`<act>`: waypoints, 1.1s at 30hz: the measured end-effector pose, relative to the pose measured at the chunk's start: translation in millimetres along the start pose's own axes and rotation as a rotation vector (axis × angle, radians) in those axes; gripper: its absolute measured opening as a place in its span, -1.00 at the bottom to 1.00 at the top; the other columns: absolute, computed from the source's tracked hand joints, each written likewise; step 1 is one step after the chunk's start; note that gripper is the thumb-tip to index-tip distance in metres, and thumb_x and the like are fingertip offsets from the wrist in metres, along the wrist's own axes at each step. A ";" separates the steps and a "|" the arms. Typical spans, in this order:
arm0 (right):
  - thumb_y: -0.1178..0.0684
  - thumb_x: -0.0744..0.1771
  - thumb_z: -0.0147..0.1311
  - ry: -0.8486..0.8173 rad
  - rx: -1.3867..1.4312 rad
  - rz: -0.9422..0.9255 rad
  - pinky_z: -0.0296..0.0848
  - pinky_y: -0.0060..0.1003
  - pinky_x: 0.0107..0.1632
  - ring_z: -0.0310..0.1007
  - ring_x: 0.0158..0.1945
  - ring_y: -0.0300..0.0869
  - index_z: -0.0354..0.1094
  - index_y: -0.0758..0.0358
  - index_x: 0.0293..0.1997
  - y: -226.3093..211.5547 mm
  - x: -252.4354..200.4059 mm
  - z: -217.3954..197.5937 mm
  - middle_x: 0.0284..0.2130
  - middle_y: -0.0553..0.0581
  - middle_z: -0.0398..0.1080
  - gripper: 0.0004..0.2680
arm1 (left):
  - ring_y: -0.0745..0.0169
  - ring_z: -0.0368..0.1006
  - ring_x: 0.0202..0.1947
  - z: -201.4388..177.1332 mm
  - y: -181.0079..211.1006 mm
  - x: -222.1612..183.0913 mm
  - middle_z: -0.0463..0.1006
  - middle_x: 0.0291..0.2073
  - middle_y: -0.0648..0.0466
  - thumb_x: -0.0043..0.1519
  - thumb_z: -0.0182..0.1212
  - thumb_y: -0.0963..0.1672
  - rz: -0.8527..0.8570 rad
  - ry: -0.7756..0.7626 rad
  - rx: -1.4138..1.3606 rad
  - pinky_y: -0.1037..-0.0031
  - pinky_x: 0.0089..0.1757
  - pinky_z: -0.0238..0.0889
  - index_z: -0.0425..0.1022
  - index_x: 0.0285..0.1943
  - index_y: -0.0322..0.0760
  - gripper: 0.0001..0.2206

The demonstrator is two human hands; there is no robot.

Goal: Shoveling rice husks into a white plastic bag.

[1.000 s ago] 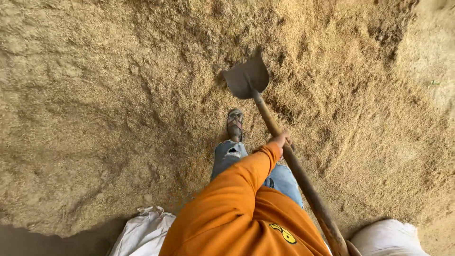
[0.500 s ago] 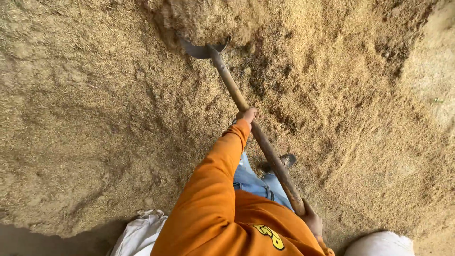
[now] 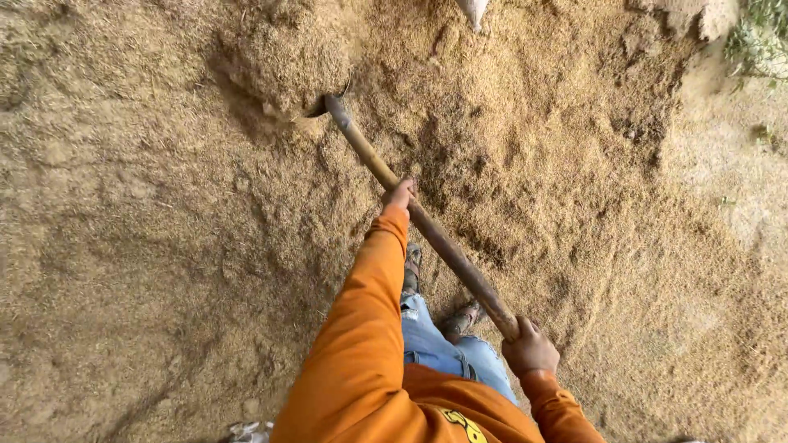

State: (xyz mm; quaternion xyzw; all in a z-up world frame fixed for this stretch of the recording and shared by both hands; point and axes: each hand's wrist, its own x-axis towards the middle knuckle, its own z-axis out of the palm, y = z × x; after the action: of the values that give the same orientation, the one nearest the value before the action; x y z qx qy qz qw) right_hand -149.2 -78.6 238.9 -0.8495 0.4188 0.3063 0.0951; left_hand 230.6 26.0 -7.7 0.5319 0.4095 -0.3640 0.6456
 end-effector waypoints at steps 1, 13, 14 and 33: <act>-0.22 0.31 0.01 -0.014 -0.021 0.021 0.60 -0.02 -0.25 0.63 -0.28 0.08 0.36 -0.27 0.20 7.1 -2.4 1.3 -0.25 0.17 0.58 -0.68 | 0.24 0.38 -0.62 -2.4 2.0 -20.0 0.42 -0.58 0.06 0.14 0.27 -0.16 -0.076 0.021 -0.044 0.31 -0.49 0.45 0.31 -0.40 -0.24 -0.82; -0.16 0.38 -0.06 0.261 -0.033 -0.083 0.52 -0.01 -0.24 0.61 -0.26 0.03 0.50 -0.20 -0.01 120.2 -32.4 28.7 -0.18 0.06 0.58 -0.81 | 0.17 0.46 -0.50 -70.6 -104.1 -74.6 0.47 -0.48 0.04 0.10 0.34 -0.21 0.041 0.004 -0.481 0.32 -0.36 0.45 0.37 -0.33 -0.31 -0.82; -0.15 0.38 -0.05 0.278 -0.057 -0.104 0.51 -0.02 -0.30 0.60 -0.29 0.04 0.50 -0.20 0.01 135.6 -37.7 31.7 -0.18 0.08 0.58 -0.81 | 0.16 0.47 -0.48 -79.0 -118.6 -87.1 0.46 -0.48 0.03 0.11 0.34 -0.22 0.028 0.006 -0.559 0.31 -0.31 0.51 0.36 -0.32 -0.33 -0.82; -0.09 0.32 0.05 0.458 -0.311 -0.807 0.34 -0.30 -0.42 0.50 -0.44 -0.20 0.55 -0.28 0.04 208.7 -27.6 18.6 -0.34 -0.01 0.59 -0.78 | 0.12 0.18 0.06 -289.9 -300.1 -278.4 0.46 -0.01 -0.01 0.14 0.19 -0.05 0.225 0.084 -0.764 0.10 0.13 -0.07 0.28 -0.42 -0.15 -0.79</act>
State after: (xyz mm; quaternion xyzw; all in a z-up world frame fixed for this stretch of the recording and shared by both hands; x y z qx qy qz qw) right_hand -330.8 -184.5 260.6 -0.9937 0.0157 0.1094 -0.0165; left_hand -193.5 270.3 102.0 0.3096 0.4808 -0.0905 0.8154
